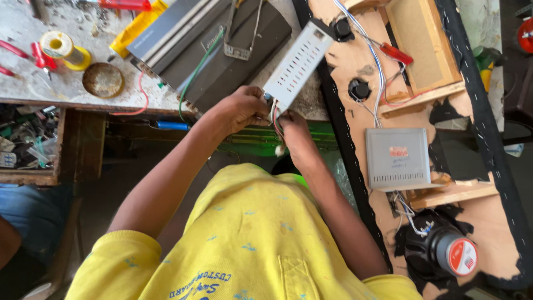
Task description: The person uses a screwdriver to remove screws from a white metal power supply unit, opens the casing to expose the internal circuit board, and manipulates wires and components inside. The person then reassembles the unit and continues working on the wiring.
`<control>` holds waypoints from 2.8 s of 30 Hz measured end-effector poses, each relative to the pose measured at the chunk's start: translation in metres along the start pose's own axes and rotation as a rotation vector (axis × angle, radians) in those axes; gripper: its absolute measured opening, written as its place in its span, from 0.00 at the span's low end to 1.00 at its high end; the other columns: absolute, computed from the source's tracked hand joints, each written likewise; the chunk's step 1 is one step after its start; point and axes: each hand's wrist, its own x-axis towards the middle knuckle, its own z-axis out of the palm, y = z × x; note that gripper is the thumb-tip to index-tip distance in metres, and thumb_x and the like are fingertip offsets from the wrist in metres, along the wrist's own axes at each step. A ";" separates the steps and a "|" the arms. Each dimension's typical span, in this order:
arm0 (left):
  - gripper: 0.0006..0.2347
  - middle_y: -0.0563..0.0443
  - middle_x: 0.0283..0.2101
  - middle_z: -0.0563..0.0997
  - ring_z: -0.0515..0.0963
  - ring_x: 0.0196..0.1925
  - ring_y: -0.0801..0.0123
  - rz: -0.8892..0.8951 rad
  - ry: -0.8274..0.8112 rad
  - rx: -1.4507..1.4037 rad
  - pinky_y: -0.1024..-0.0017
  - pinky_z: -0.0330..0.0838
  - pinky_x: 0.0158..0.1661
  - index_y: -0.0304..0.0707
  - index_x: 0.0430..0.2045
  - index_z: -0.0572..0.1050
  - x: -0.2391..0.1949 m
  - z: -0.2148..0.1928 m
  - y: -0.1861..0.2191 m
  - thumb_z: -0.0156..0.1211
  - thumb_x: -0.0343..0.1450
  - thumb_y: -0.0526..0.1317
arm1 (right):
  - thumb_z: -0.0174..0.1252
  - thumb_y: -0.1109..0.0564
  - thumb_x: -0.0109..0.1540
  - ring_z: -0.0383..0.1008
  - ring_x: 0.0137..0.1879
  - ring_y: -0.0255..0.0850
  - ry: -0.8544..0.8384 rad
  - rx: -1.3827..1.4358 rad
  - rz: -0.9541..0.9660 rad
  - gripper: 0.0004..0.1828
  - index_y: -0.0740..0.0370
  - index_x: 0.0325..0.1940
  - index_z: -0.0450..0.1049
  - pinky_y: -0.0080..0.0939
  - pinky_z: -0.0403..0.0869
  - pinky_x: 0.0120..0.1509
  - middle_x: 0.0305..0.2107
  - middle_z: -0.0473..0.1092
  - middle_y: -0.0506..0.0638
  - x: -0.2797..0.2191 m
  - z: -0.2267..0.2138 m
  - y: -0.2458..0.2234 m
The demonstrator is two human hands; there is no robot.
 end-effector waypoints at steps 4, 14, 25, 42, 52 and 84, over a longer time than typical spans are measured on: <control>0.12 0.44 0.35 0.81 0.84 0.35 0.61 0.029 -0.009 0.005 0.62 0.84 0.39 0.26 0.39 0.73 0.005 -0.001 -0.009 0.63 0.64 0.26 | 0.53 0.62 0.61 0.71 0.41 0.33 0.066 0.003 -0.191 0.09 0.62 0.46 0.68 0.36 0.70 0.46 0.35 0.71 0.46 -0.004 -0.005 0.007; 0.07 0.42 0.29 0.82 0.85 0.30 0.58 0.001 -0.010 0.027 0.60 0.84 0.38 0.24 0.32 0.74 0.003 0.007 -0.014 0.63 0.63 0.26 | 0.51 0.64 0.65 0.69 0.34 0.37 -0.085 0.124 -0.233 0.03 0.66 0.41 0.70 0.41 0.70 0.38 0.30 0.70 0.50 -0.004 -0.015 0.022; 0.09 0.44 0.32 0.83 0.85 0.32 0.61 0.020 -0.002 0.022 0.65 0.82 0.36 0.27 0.36 0.75 -0.001 0.002 -0.003 0.64 0.64 0.26 | 0.49 0.62 0.65 0.72 0.31 0.38 0.002 0.225 0.001 0.04 0.58 0.44 0.65 0.40 0.71 0.35 0.32 0.70 0.47 -0.015 0.001 0.006; 0.09 0.44 0.32 0.83 0.85 0.32 0.62 -0.005 0.007 0.018 0.65 0.81 0.36 0.28 0.35 0.75 0.006 0.001 -0.005 0.64 0.63 0.27 | 0.48 0.60 0.67 0.68 0.29 0.37 0.036 0.129 -0.070 0.02 0.62 0.43 0.65 0.39 0.68 0.32 0.32 0.67 0.49 -0.010 0.001 0.011; 0.09 0.45 0.33 0.83 0.84 0.33 0.62 0.002 -0.008 0.030 0.65 0.80 0.38 0.28 0.36 0.75 0.004 -0.002 -0.005 0.66 0.65 0.28 | 0.43 0.56 0.70 0.66 0.31 0.37 0.041 0.229 0.005 0.10 0.61 0.43 0.68 0.38 0.68 0.34 0.30 0.67 0.49 -0.011 0.006 0.004; 0.09 0.49 0.30 0.82 0.83 0.31 0.66 -0.008 0.039 0.074 0.67 0.79 0.36 0.34 0.34 0.74 0.006 -0.005 -0.006 0.66 0.64 0.30 | 0.53 0.59 0.69 0.64 0.36 0.34 0.108 -0.107 -0.246 0.05 0.64 0.40 0.70 0.38 0.67 0.42 0.32 0.68 0.49 -0.005 -0.002 0.020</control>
